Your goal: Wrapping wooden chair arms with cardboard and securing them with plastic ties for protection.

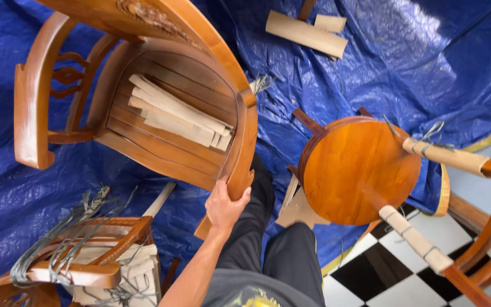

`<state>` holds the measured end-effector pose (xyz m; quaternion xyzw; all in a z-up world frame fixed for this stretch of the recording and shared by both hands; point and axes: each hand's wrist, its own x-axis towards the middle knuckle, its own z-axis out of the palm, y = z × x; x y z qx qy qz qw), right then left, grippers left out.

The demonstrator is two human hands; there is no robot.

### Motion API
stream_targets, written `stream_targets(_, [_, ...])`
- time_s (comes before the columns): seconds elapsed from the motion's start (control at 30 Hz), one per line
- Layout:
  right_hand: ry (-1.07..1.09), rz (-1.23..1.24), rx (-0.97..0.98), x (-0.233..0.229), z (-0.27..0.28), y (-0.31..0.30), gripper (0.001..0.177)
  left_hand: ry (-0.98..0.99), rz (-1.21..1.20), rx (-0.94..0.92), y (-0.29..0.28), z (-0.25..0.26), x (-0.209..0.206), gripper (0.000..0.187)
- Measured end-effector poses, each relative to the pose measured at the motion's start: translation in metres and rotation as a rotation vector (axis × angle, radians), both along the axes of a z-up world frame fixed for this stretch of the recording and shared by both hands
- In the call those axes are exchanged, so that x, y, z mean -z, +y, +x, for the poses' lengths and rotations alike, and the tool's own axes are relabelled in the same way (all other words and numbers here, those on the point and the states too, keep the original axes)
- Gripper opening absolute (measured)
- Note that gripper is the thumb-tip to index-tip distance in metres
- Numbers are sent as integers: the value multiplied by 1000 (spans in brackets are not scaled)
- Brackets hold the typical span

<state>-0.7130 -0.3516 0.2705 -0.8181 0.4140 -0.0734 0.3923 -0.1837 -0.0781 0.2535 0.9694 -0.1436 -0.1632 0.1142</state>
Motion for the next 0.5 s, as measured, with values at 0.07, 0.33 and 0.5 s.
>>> stream_targets(0.07, [12, -10, 3, 0, 12, 9, 23, -2, -13, 12, 3, -4, -1, 66])
stream_targets(0.33, [23, -47, -25, 5, 87, 0, 23, -24, -35, 2, 2, -3, -1, 65])
stream_targets(0.5, [24, -59, -66, 36, 197, -47, 22, -14, -28, -19, 0, -2, -3, 66])
